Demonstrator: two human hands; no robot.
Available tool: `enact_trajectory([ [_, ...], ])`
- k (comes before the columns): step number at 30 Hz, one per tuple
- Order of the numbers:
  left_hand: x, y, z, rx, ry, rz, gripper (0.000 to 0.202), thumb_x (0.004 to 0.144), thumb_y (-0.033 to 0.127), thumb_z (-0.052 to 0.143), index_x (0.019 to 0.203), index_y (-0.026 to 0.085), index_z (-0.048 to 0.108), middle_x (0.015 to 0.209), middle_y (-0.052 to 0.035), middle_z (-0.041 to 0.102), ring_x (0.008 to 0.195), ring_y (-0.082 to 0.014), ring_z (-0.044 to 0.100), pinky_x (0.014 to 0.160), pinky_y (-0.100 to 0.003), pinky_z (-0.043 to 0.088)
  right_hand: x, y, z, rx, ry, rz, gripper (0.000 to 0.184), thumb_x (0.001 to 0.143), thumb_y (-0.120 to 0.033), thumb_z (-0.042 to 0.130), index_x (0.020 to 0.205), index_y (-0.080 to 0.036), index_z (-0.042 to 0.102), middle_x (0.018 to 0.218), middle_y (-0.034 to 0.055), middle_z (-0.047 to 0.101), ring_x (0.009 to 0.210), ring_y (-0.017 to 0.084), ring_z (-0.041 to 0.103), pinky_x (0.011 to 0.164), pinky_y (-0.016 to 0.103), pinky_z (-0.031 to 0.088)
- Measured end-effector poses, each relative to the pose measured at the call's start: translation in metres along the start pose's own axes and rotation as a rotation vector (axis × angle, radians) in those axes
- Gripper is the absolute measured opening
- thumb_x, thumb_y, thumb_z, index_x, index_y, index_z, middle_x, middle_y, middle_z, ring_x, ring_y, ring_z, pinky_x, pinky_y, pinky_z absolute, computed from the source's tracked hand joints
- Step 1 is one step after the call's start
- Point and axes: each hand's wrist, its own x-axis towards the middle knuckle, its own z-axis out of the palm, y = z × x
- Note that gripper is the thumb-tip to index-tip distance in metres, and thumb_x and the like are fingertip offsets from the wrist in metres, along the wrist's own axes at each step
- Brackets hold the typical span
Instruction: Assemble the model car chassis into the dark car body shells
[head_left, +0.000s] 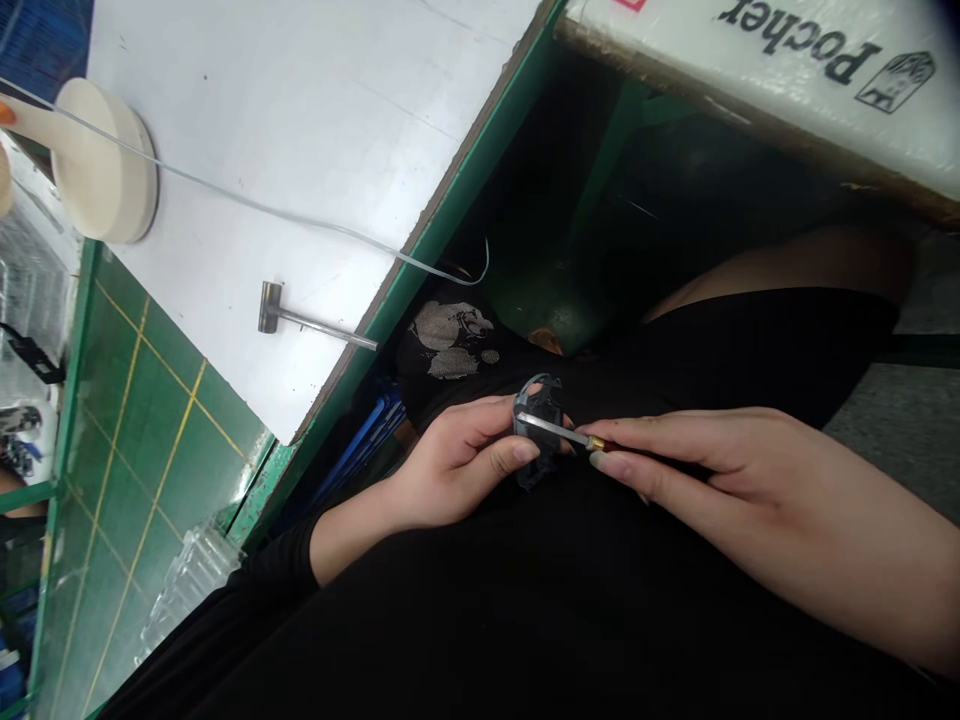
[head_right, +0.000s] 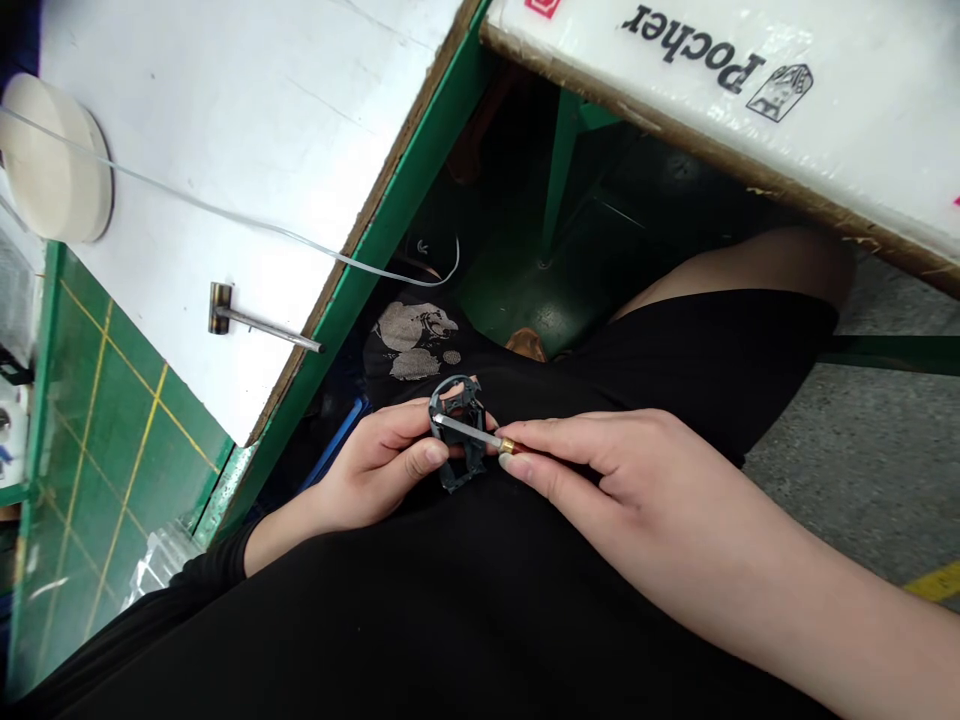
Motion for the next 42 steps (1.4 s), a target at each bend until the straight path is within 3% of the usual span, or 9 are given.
enact_trajectory([
  [6, 0.0, 0.0, 0.0, 0.009, 0.016, -0.03, 0.034, 0.12, 0.042, 0.07, 0.132, 0.018, 0.09, 0.136, -0.0161, 0.089, 0.123, -0.0301, 0.084, 0.109, -0.039, 0.063, -0.005, 0.001, 0.002, -0.197, 0.118, -0.122, 0.037, 0.122, -0.034, 0.058, 0.14, -0.026, 0.089, 0.117, 0.0033, 0.093, 0.093, 0.026, 0.091, 0.079, 0.036, 0.077],
  [12, 0.0, 0.0, 0.0, 0.032, 0.004, 0.002, 0.033, 0.12, 0.042, 0.07, 0.134, 0.019, 0.089, 0.136, -0.0158, 0.088, 0.123, -0.0302, 0.084, 0.109, -0.039, 0.063, -0.001, 0.0, -0.001, -0.084, 0.03, -0.074, 0.033, 0.121, -0.035, 0.06, 0.13, -0.03, 0.092, 0.116, -0.003, 0.093, 0.099, 0.023, 0.093, 0.086, 0.028, 0.077],
  [18, 0.001, 0.0, 0.0, 0.033, 0.01, -0.006, 0.032, 0.12, 0.04, 0.07, 0.132, 0.018, 0.09, 0.136, -0.0158, 0.089, 0.121, -0.0291, 0.084, 0.109, -0.038, 0.063, -0.006, 0.001, 0.002, -0.23, 0.12, -0.166, 0.037, 0.123, -0.032, 0.055, 0.139, -0.022, 0.088, 0.118, 0.002, 0.093, 0.094, 0.024, 0.092, 0.08, 0.032, 0.078],
  [23, 0.001, 0.0, 0.0, 0.023, 0.003, 0.044, 0.029, 0.12, 0.034, 0.07, 0.138, 0.02, 0.088, 0.14, -0.0143, 0.088, 0.123, -0.027, 0.084, 0.11, -0.035, 0.061, -0.004, 0.002, 0.0, -0.133, 0.063, -0.085, 0.032, 0.123, -0.035, 0.061, 0.132, -0.028, 0.09, 0.125, -0.006, 0.092, 0.105, 0.019, 0.092, 0.094, 0.024, 0.076],
  [31, 0.0, 0.001, 0.0, 0.052, -0.003, 0.061, 0.031, 0.121, 0.034, 0.069, 0.14, 0.02, 0.088, 0.141, -0.0144, 0.088, 0.123, -0.0264, 0.083, 0.11, -0.035, 0.061, -0.01, 0.003, 0.009, -0.284, 0.145, -0.175, 0.041, 0.126, -0.037, 0.051, 0.137, -0.02, 0.088, 0.119, 0.0036, 0.093, 0.094, 0.024, 0.091, 0.076, 0.031, 0.075],
  [42, -0.001, 0.002, 0.0, 0.042, -0.005, 0.051, 0.031, 0.121, 0.034, 0.068, 0.141, 0.021, 0.088, 0.14, -0.0138, 0.087, 0.124, -0.0263, 0.082, 0.113, -0.036, 0.06, -0.009, 0.002, 0.006, -0.207, 0.13, -0.124, 0.039, 0.125, -0.041, 0.055, 0.135, -0.027, 0.089, 0.12, -0.001, 0.093, 0.097, 0.024, 0.092, 0.079, 0.032, 0.076],
])
